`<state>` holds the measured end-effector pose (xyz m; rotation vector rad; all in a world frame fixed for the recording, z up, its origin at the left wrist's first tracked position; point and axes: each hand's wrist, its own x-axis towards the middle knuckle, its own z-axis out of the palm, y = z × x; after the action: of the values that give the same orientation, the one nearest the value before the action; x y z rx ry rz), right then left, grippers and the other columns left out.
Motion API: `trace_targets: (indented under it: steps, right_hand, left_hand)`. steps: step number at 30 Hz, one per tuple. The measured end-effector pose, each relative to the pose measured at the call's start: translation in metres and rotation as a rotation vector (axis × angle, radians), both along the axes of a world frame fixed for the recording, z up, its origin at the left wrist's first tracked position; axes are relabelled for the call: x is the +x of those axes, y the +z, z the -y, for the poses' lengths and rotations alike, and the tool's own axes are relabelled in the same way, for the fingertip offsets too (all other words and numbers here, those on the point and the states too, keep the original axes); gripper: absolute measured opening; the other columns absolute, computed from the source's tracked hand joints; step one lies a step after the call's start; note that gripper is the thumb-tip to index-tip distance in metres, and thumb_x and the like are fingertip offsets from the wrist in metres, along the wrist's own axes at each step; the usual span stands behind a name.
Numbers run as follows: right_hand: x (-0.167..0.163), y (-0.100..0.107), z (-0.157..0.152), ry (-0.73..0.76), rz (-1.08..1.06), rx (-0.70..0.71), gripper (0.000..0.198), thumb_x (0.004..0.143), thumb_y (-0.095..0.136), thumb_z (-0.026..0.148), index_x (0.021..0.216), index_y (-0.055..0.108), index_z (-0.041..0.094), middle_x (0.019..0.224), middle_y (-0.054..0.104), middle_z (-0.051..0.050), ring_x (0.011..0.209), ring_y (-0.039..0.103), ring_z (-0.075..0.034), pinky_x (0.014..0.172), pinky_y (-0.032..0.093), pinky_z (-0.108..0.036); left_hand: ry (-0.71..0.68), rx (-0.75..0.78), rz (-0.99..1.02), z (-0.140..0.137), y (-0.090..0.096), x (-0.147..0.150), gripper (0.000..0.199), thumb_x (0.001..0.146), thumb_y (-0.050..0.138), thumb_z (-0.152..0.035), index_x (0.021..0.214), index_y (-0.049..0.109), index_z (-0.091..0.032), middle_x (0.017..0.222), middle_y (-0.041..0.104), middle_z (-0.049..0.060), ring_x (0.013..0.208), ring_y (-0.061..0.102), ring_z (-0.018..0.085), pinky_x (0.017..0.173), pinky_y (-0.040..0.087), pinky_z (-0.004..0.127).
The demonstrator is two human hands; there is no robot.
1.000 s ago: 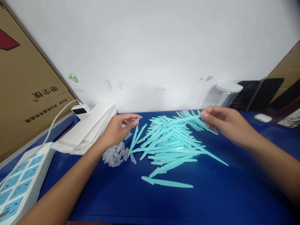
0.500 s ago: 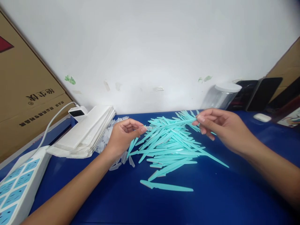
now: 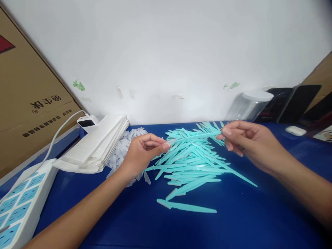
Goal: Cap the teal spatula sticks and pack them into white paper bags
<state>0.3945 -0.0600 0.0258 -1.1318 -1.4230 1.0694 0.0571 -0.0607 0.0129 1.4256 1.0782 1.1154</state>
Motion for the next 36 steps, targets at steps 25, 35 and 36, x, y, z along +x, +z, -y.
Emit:
trace_targets:
  steps: [25,35,36]
  right_hand:
    - [0.035,0.010,-0.020,-0.134,0.171,0.044,0.041,0.082,0.093,0.056,0.097,0.081,0.020,0.079,0.078,-0.007,0.055,0.054,-0.012,0.050,0.044,-0.027]
    - [0.091,-0.008,-0.057,-0.314,0.613,-0.028,0.027,0.088,0.085,0.044,0.091,0.080,0.018,0.087,0.083,-0.015,0.074,0.073,-0.026,0.063,0.050,-0.036]
    - [0.091,-0.010,-0.058,-0.298,0.658,-0.024,0.024,0.086,0.086,0.042,0.085,0.081,0.018,0.084,0.082,-0.015,0.075,0.073,-0.028,0.066,0.050,-0.037]
  left_hand:
    - [0.125,0.655,-0.770,-0.015,0.014,-0.032,0.027,0.099,0.080,-0.042,0.120,0.080,-0.025,0.117,0.084,0.009,0.113,0.075,0.031,0.103,0.055,0.046]
    - [0.082,0.384,-1.424,-0.036,0.017,-0.062,0.021,0.104,0.068,-0.038,0.109,0.079,-0.022,0.104,0.082,0.010,0.103,0.073,0.035,0.072,0.043,0.038]
    - [0.074,0.364,-1.428,-0.036,0.018,-0.062,0.020,0.103,0.068,-0.038,0.109,0.079,-0.022,0.103,0.082,0.009,0.102,0.073,0.035,0.071,0.043,0.037]
